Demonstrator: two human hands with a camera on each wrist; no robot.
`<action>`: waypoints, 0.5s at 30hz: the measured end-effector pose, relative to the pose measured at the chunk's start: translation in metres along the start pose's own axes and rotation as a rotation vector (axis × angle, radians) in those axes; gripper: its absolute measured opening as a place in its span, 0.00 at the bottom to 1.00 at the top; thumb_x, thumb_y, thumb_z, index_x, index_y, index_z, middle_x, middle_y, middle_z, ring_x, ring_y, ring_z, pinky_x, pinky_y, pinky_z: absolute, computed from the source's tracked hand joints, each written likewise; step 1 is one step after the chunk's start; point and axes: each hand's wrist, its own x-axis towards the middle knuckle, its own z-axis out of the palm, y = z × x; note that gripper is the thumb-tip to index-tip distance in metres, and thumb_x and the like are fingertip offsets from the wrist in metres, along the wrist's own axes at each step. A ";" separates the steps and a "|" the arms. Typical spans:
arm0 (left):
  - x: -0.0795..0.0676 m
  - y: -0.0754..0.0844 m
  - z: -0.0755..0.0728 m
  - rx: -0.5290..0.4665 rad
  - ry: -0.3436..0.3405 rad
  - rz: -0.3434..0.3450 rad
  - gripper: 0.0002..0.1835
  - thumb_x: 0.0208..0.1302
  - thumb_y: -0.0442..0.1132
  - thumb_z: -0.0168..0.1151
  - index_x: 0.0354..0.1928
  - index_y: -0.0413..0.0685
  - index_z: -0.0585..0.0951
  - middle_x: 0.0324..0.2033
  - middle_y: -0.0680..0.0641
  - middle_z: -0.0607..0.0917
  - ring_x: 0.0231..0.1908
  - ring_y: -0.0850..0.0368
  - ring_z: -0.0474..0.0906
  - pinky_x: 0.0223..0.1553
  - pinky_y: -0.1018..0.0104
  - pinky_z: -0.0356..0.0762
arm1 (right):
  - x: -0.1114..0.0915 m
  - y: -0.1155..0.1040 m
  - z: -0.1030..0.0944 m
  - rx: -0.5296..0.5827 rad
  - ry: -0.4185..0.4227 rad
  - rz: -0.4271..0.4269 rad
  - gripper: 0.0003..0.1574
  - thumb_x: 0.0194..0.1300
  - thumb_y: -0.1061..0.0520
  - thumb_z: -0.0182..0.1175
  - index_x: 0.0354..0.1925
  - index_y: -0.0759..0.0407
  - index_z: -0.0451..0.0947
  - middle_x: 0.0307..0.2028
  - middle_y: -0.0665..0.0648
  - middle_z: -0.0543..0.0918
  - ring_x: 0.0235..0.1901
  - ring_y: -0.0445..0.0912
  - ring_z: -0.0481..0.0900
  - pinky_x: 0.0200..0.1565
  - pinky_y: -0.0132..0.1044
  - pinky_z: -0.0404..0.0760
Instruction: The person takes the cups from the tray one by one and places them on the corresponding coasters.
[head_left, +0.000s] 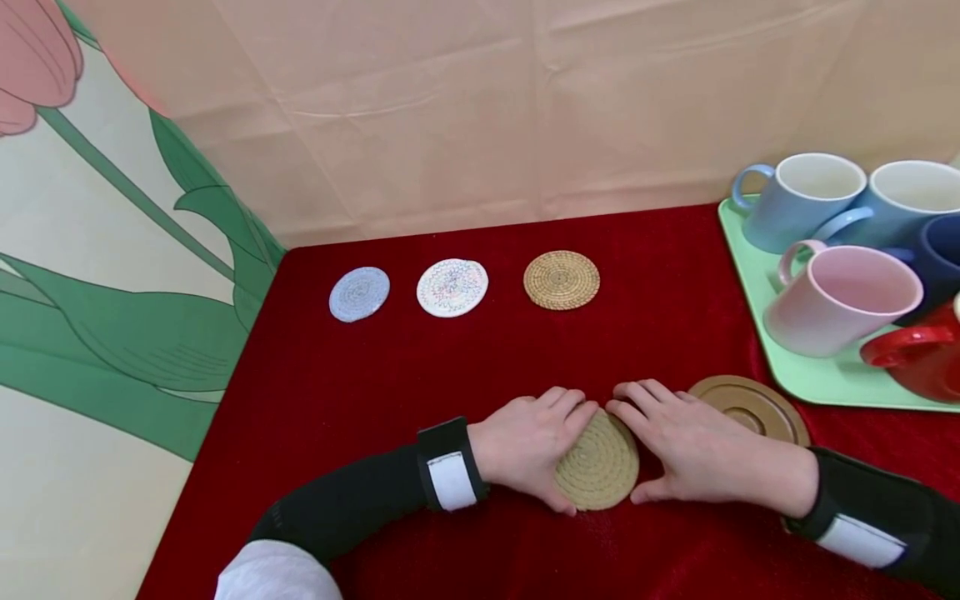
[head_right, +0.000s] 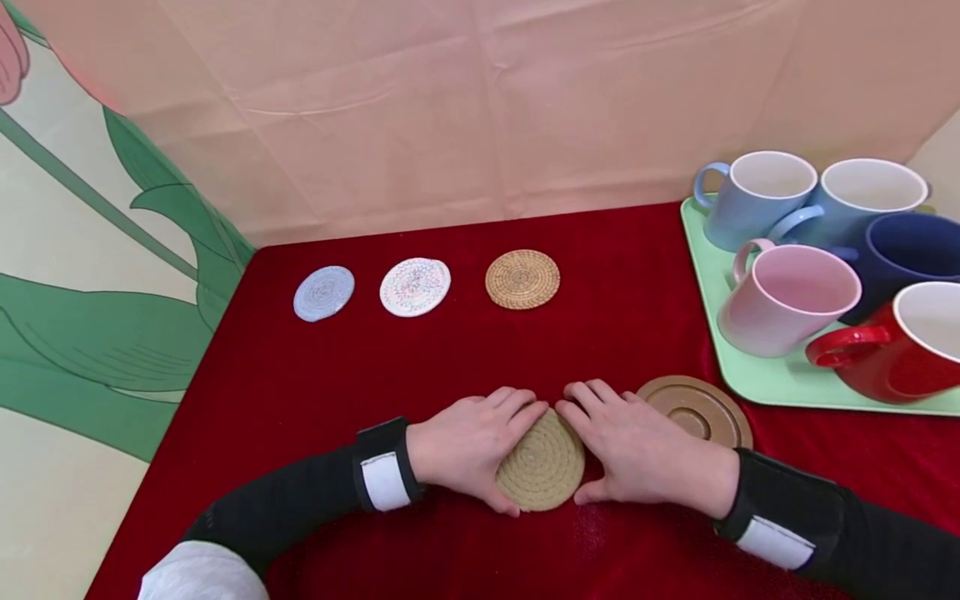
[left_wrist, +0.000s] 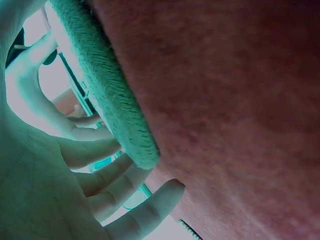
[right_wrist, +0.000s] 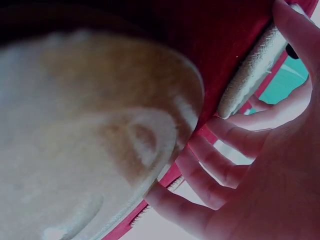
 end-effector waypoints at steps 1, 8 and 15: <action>-0.001 0.000 0.000 -0.004 0.001 -0.003 0.65 0.45 0.78 0.68 0.76 0.42 0.61 0.66 0.47 0.70 0.63 0.57 0.66 0.49 0.74 0.77 | 0.000 0.000 0.000 0.002 -0.001 0.002 0.60 0.47 0.25 0.74 0.63 0.64 0.73 0.59 0.64 0.74 0.58 0.59 0.73 0.44 0.58 0.83; -0.003 -0.003 0.002 0.012 0.017 -0.005 0.65 0.44 0.79 0.67 0.75 0.41 0.62 0.66 0.46 0.70 0.63 0.57 0.67 0.48 0.74 0.78 | 0.001 0.000 -0.001 0.026 -0.034 0.019 0.59 0.47 0.27 0.76 0.64 0.64 0.73 0.61 0.65 0.73 0.59 0.60 0.72 0.45 0.59 0.83; -0.006 -0.004 0.004 0.038 0.032 -0.011 0.65 0.43 0.80 0.66 0.75 0.41 0.63 0.64 0.46 0.72 0.60 0.57 0.69 0.47 0.75 0.78 | 0.001 0.000 -0.002 0.042 -0.045 0.022 0.58 0.48 0.29 0.76 0.64 0.64 0.73 0.61 0.65 0.73 0.59 0.60 0.72 0.46 0.57 0.83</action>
